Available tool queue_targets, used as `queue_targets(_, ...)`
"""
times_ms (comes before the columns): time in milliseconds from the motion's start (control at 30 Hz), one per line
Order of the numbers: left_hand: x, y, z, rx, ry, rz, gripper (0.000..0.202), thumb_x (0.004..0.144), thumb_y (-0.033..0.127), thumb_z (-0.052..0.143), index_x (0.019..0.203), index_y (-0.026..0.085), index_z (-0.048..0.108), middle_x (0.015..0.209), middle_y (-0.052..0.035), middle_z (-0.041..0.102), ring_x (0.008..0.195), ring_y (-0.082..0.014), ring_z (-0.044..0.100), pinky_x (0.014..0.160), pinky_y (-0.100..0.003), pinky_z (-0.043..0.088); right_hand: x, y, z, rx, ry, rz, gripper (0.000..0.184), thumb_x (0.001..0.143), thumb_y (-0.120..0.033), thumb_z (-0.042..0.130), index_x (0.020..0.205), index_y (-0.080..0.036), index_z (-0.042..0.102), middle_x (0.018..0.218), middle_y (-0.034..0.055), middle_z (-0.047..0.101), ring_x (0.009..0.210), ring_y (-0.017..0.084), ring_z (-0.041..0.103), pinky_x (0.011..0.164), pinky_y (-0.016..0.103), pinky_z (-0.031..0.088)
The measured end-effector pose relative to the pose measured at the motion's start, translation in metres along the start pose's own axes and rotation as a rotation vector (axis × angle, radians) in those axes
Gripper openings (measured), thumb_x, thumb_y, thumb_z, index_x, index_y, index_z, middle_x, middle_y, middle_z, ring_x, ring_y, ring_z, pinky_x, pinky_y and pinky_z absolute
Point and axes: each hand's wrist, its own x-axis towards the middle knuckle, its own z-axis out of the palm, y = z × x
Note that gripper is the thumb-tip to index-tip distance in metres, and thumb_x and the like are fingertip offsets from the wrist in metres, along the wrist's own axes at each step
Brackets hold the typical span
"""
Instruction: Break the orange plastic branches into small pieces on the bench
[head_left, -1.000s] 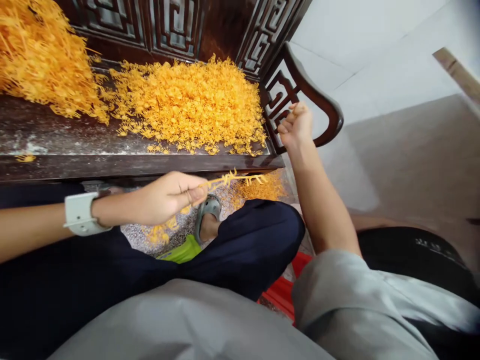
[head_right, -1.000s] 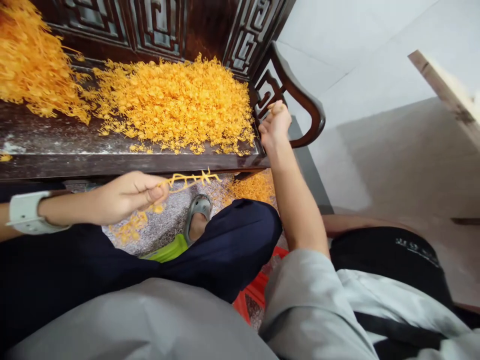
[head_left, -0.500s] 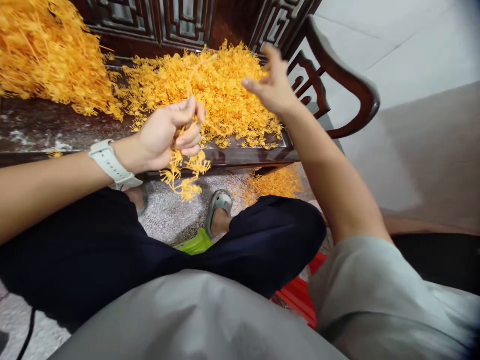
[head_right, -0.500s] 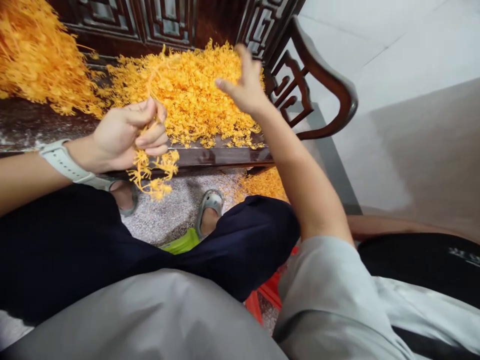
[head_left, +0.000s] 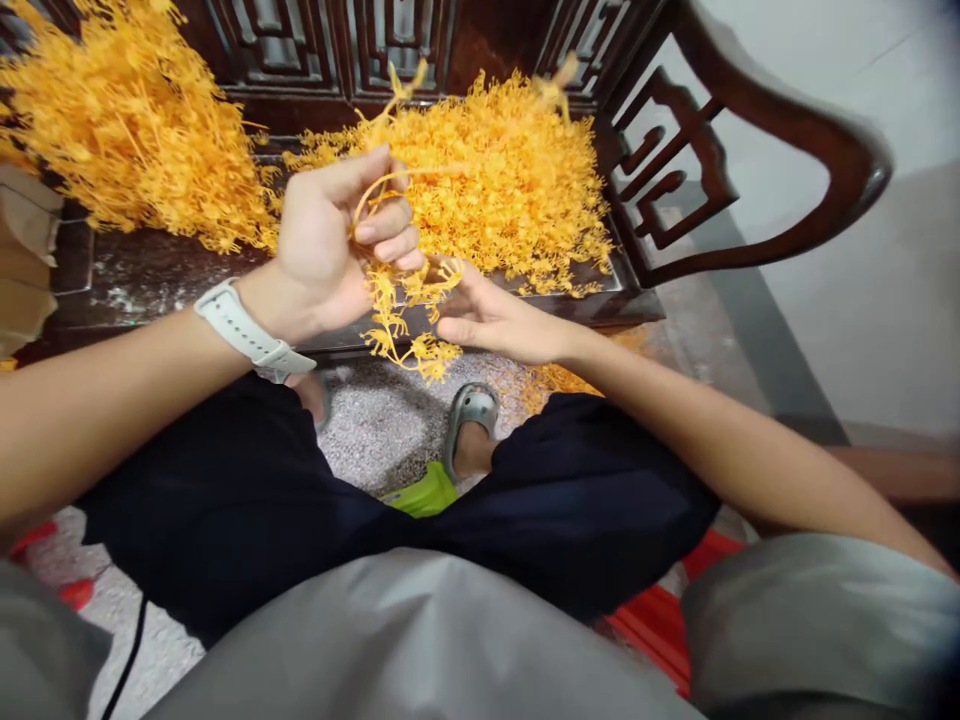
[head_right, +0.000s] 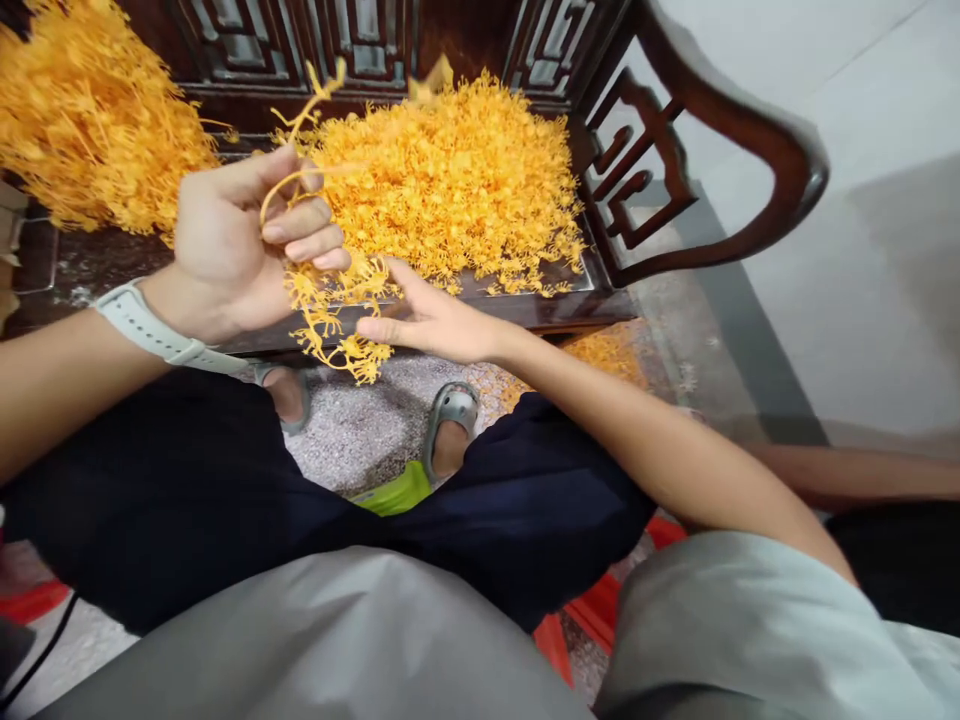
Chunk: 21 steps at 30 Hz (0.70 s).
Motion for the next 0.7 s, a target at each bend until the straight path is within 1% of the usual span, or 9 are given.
queue_targets(33, 0.000, -0.002, 0.003, 0.007, -0.004, -0.001, 0.039, 0.109, 0.039, 0.056, 0.075, 0.021, 0.061, 0.046, 0.0065, 0.028, 0.039, -0.0114, 0.039, 0.053, -0.026, 0.046, 0.002, 0.001, 0.007, 0.052, 0.011, -0.026, 0.067, 0.078, -0.054, 0.095, 0.131, -0.030, 0.063, 0.120, 0.0031, 0.069, 0.109, 0.021, 0.067, 0.085, 0.030, 0.060)
queue_targets(67, 0.000, -0.005, 0.005, 0.024, -0.007, 0.000, 0.040, 0.109, 0.040, 0.056, 0.075, 0.021, 0.062, 0.046, 0.0062, 0.030, 0.040, -0.0118, 0.040, 0.053, -0.026, 0.046, 0.005, 0.001, 0.012, 0.083, 0.026, -0.053, 0.065, 0.080, -0.059, 0.091, 0.131, -0.031, 0.062, 0.121, 0.0035, 0.068, 0.107, 0.021, 0.068, 0.083, 0.031, 0.061)
queue_targets(133, 0.001, -0.009, 0.011, 0.088, 0.003, 0.016, 0.042, 0.111, 0.041, 0.055, 0.074, 0.021, 0.062, 0.044, 0.0054, 0.033, 0.041, -0.0130, 0.042, 0.055, -0.026, 0.049, 0.012, 0.001, 0.017, 0.126, 0.087, -0.068, 0.053, 0.088, -0.068, 0.081, 0.121, -0.029, 0.064, 0.115, 0.0043, 0.068, 0.095, 0.018, 0.067, 0.074, 0.029, 0.059)
queue_targets(200, -0.001, -0.008, 0.016, 0.177, 0.034, 0.048, 0.047, 0.114, 0.037, 0.049, 0.072, 0.021, 0.063, 0.042, 0.0046, 0.034, 0.043, -0.0147, 0.048, 0.062, -0.026, 0.053, 0.018, 0.003, 0.013, 0.157, 0.187, -0.049, 0.049, 0.093, -0.070, 0.074, 0.107, -0.025, 0.063, 0.104, 0.0042, 0.066, 0.082, 0.015, 0.061, 0.063, 0.026, 0.054)
queue_targets(300, -0.007, -0.001, 0.021, 0.297, 0.094, 0.087, 0.058, 0.118, 0.031, 0.034, 0.069, 0.021, 0.064, 0.038, 0.0038, 0.030, 0.048, -0.0177, 0.057, 0.071, -0.027, 0.058, 0.025, 0.011, -0.004, 0.173, 0.352, -0.042, 0.048, 0.093, -0.066, 0.077, 0.094, -0.023, 0.057, 0.086, 0.0016, 0.055, 0.073, 0.013, 0.052, 0.056, 0.022, 0.045)
queue_targets(367, -0.014, 0.003, 0.023, 0.339, 0.115, 0.082, 0.061, 0.119, 0.030, 0.032, 0.068, 0.021, 0.063, 0.038, 0.0049, 0.026, 0.044, -0.0161, 0.050, 0.072, -0.028, 0.058, 0.028, 0.019, -0.018, 0.180, 0.418, -0.055, 0.048, 0.093, -0.061, 0.080, 0.089, -0.022, 0.052, 0.080, -0.0004, 0.046, 0.071, 0.012, 0.048, 0.056, 0.021, 0.042)
queue_targets(467, -0.021, -0.001, 0.024, 0.354, 0.141, -0.003, 0.060, 0.118, 0.027, 0.031, 0.067, 0.021, 0.061, 0.042, 0.0069, 0.022, 0.037, -0.0114, 0.032, 0.071, -0.026, 0.058, 0.033, 0.025, -0.036, 0.176, 0.465, -0.078, 0.049, 0.094, -0.055, 0.082, 0.083, -0.022, 0.047, 0.074, -0.0011, 0.041, 0.069, 0.012, 0.044, 0.054, 0.021, 0.040)
queue_targets(600, -0.024, -0.015, 0.023, 0.311, 0.140, -0.107, 0.046, 0.115, 0.029, 0.047, 0.070, 0.022, 0.055, 0.045, 0.0081, 0.023, 0.038, -0.0099, 0.026, 0.061, -0.022, 0.053, 0.039, 0.021, -0.057, 0.173, 0.563, -0.076, 0.051, 0.092, -0.053, 0.084, 0.079, -0.022, 0.046, 0.070, -0.0006, 0.041, 0.062, 0.011, 0.037, 0.048, 0.024, 0.031)
queue_targets(700, -0.024, -0.019, 0.025, 0.298, 0.149, -0.123, 0.046, 0.115, 0.028, 0.044, 0.071, 0.022, 0.052, 0.044, 0.0079, 0.022, 0.038, -0.0100, 0.023, 0.058, -0.021, 0.053, 0.039, 0.014, -0.067, 0.194, 0.601, -0.097, 0.047, 0.098, -0.055, 0.077, 0.080, -0.023, 0.047, 0.070, 0.0000, 0.044, 0.058, 0.010, 0.036, 0.048, 0.024, 0.028)
